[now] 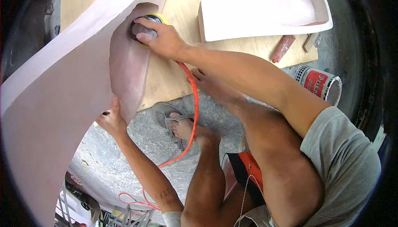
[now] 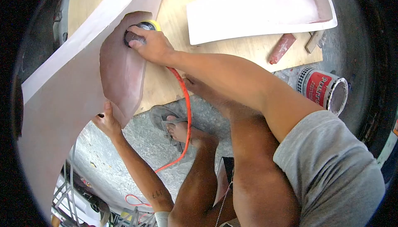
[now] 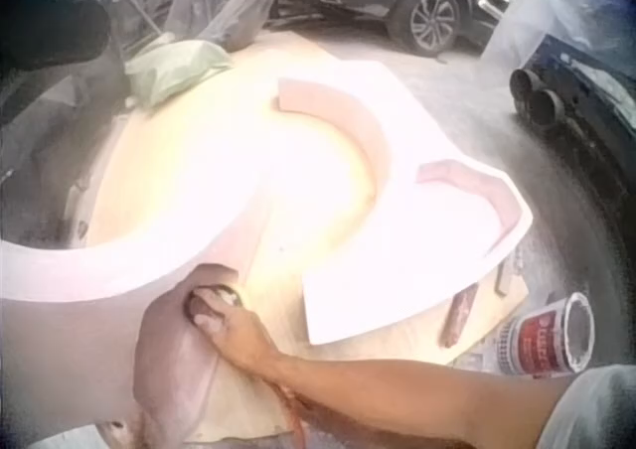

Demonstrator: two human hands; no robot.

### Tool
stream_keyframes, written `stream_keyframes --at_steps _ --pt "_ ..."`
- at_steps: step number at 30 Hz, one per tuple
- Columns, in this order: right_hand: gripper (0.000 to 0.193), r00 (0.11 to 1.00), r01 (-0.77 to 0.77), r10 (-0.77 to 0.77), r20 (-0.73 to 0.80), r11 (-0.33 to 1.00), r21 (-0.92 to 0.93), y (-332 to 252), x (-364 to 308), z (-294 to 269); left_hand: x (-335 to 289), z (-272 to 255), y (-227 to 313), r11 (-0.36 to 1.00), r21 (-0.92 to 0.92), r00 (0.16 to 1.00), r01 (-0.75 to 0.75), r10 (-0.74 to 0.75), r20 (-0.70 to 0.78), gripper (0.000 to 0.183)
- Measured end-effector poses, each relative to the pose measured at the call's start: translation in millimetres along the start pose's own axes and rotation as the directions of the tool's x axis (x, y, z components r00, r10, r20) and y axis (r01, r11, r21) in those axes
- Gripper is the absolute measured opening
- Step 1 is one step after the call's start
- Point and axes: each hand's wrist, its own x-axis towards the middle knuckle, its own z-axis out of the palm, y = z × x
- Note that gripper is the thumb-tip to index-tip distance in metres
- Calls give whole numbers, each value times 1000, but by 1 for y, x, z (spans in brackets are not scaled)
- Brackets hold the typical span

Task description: Using a pneumatic orbital sander to smooth the surface of a fiberglass car part.

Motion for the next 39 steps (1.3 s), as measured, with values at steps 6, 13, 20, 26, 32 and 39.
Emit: stream_keyframes --at_steps 6,13,20,26,32,39 --pt "52 999 -33 32 36 999 39 0 -11 -2 -2 -3 -1 999 16 999 44 -43 -12 77" --pt "48 972 -51 34 230 996 67 6 -34 8 -2 -1 -2 1000 -21 1000 15 -15 15 72" --pt "46 987 -1 -5 163 999 36 10 -27 3 -3 -5 0 996 85 1000 16 -15 -5 65" --pt "49 999 -37 38 -12 998 50 15 -6 -10 -1 -3 4 990 119 997 76 -76 3 69" --pt "51 995 -1 3 102 1000 -22 12 -22 3 -3 0 5 999 -47 999 -11 9 -31 69" --pt "49 938 116 -103 332 993 -21 8 -43 32 0 -2 7 994 -105 1000 7 -8 -3 68"
